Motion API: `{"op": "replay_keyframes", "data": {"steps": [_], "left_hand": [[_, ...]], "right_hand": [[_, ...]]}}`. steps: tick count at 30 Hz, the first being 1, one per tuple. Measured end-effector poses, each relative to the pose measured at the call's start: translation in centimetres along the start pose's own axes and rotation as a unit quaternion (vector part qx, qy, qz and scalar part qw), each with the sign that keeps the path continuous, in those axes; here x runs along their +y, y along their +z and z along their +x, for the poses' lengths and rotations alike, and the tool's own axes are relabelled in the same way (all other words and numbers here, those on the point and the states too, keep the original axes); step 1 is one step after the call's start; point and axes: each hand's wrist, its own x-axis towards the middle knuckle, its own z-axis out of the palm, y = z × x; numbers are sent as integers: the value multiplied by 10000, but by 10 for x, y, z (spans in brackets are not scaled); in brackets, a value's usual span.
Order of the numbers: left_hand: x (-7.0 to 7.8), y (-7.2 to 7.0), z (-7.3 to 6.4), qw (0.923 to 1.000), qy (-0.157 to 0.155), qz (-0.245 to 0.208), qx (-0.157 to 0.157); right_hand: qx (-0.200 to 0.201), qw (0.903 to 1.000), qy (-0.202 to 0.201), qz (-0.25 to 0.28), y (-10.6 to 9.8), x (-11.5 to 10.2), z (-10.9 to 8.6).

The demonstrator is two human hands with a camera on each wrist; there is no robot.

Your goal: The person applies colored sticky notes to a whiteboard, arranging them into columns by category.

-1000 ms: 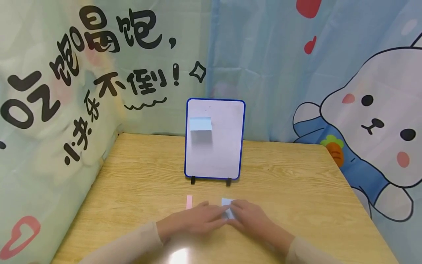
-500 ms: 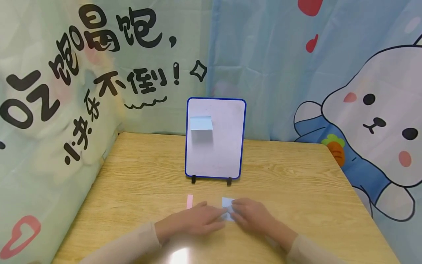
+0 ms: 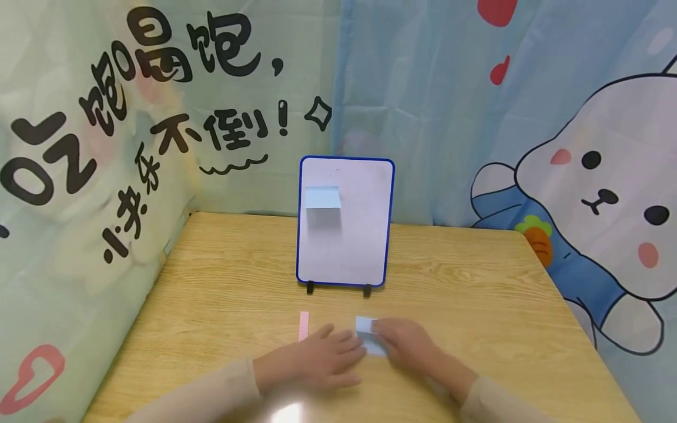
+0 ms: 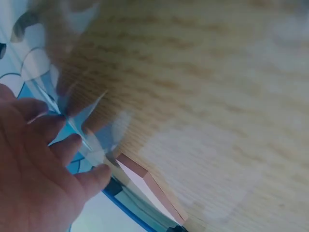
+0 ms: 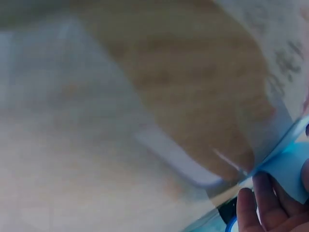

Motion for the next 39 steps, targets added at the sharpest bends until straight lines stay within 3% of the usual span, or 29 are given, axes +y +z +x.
{"op": "replay_keyframes", "data": {"steps": [10, 24, 39], "left_hand": [[1, 0, 2, 9994, -325, -36, -112], [8, -6, 3, 9982, -561, 50, -194], [10, -3, 5, 9975, -665, 134, -201]], "right_hand": [[-703, 9972, 17, 261, -15, 10, 13], [-552, 9977, 262, 280, -15, 23, 22], [-447, 9963, 701, 211, -16, 25, 22]]}}
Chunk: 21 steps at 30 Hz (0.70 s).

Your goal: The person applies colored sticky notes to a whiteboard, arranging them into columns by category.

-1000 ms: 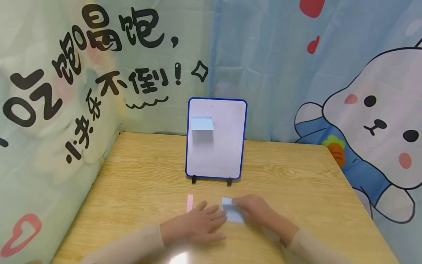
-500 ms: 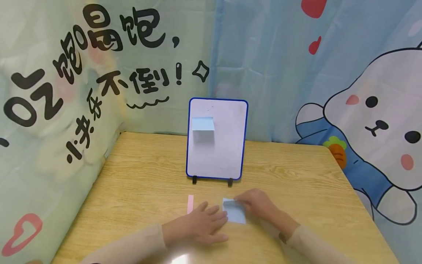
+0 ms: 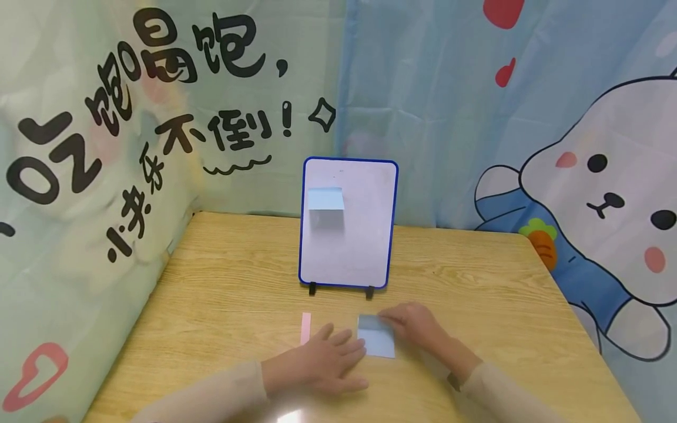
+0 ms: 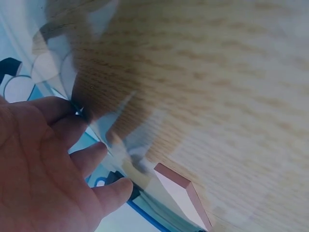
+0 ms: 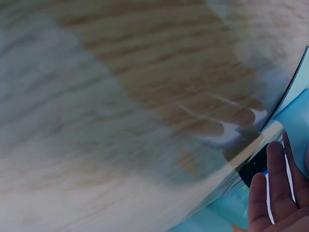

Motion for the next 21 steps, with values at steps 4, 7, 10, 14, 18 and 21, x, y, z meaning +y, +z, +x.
{"op": "replay_keyframes", "data": {"steps": [4, 7, 10, 14, 18, 21], "left_hand": [[1, 2, 0, 10000, -31, -6, -2], [2, 3, 0, 10000, -76, -35, -33], [1, 5, -1, 9999, -98, -29, -60], [2, 6, -1, 9999, -74, 50, -48], [2, 7, -1, 9999, -17, 107, -5], [1, 6, -2, 10000, 15, 50, -6]], "right_hand": [[-38, 9999, 162, 8, 1, 5, -4], [-13, 9993, 372, 83, 0, 8, -4], [18, 9980, 603, 201, 0, 10, -2], [-13, 9963, 826, 237, 0, 13, 1], [-51, 9954, 932, 232, 1, 15, 3], [-56, 9946, 1009, 216, 2, 17, 5]]}}
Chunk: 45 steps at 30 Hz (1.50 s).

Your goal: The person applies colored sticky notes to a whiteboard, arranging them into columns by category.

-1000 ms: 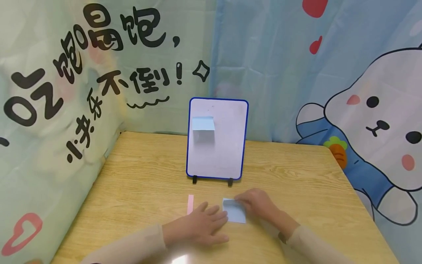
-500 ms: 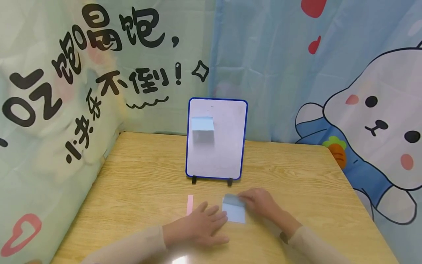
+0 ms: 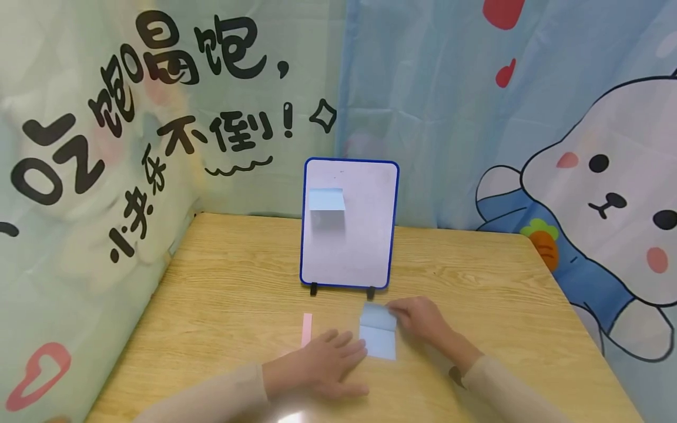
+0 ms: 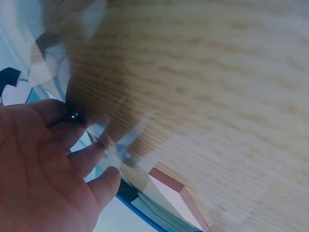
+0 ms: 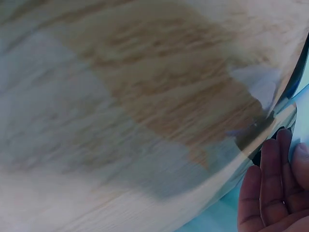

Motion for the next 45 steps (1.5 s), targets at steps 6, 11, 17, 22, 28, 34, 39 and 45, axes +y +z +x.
{"op": "replay_keyframes", "data": {"steps": [6, 11, 17, 22, 28, 34, 39, 45], "left_hand": [[0, -2, 0, 10000, 44, 5, 3], [0, -2, 0, 10000, 52, 67, 18], [1, -4, -1, 9999, 29, 137, 30], [2, -6, -1, 9998, 16, 196, 38], [2, -4, -2, 9999, -16, 163, 9], [2, -7, -3, 9998, 5, 203, 21], [1, -5, -3, 9998, 28, 173, 75], [1, -3, -2, 9993, 46, 342, 131]], "right_hand": [[39, 10000, 62, -4, 2, 2, 2], [69, 9999, 136, 36, 4, 3, 4], [80, 9997, 188, 93, 5, 5, 6], [-7, 9991, 361, 223, 4, 7, 8], [-63, 9974, 556, 460, 2, 11, 9], [-85, 9960, 664, 599, 0, 13, 11], [-129, 9946, 817, 624, 1, 15, 11], [-132, 9938, 892, 656, 0, 15, 12]]}}
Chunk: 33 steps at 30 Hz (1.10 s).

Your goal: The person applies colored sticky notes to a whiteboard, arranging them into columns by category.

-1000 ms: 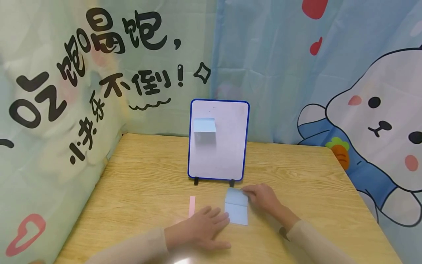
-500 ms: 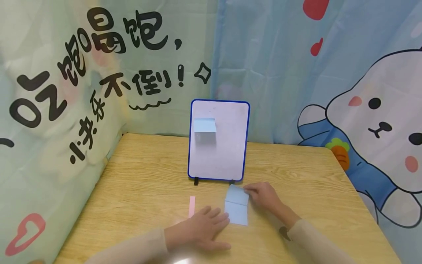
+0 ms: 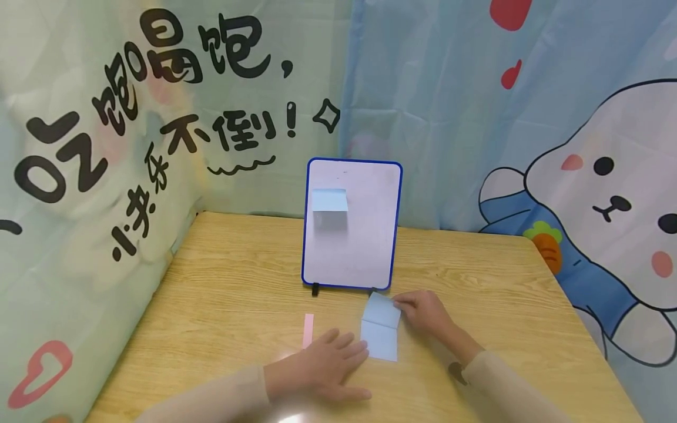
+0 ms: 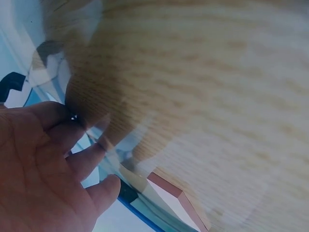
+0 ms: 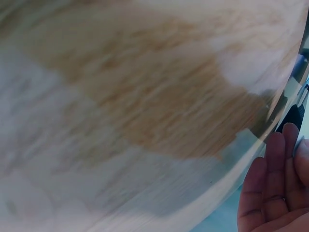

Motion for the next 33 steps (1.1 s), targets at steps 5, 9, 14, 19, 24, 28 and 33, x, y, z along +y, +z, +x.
{"op": "replay_keyframes", "data": {"steps": [5, 9, 14, 19, 24, 28, 33], "left_hand": [[0, 0, 1, 10000, 18, 78, -5], [-1, 1, 2, 10000, 8, 36, 15], [-1, 2, 2, 10000, -4, 72, 44], [0, -2, 1, 10000, 8, 2, -25], [0, -7, -1, 9999, -2, -78, -95], [1, -8, -1, 9999, -6, -93, -88], [1, -7, -1, 10000, -24, -5, -45]], "right_hand": [[-6, 9999, 116, 59, -1, 2, 1], [25, 9998, 181, 116, -2, 4, 2], [45, 9998, 156, 140, -3, 6, 2], [168, 9997, 158, 122, -4, 9, 3], [250, 9996, 89, 111, -6, 12, 1], [266, 9995, 104, 156, -8, 13, -2], [445, 9988, 79, 163, -12, 13, -5]]}}
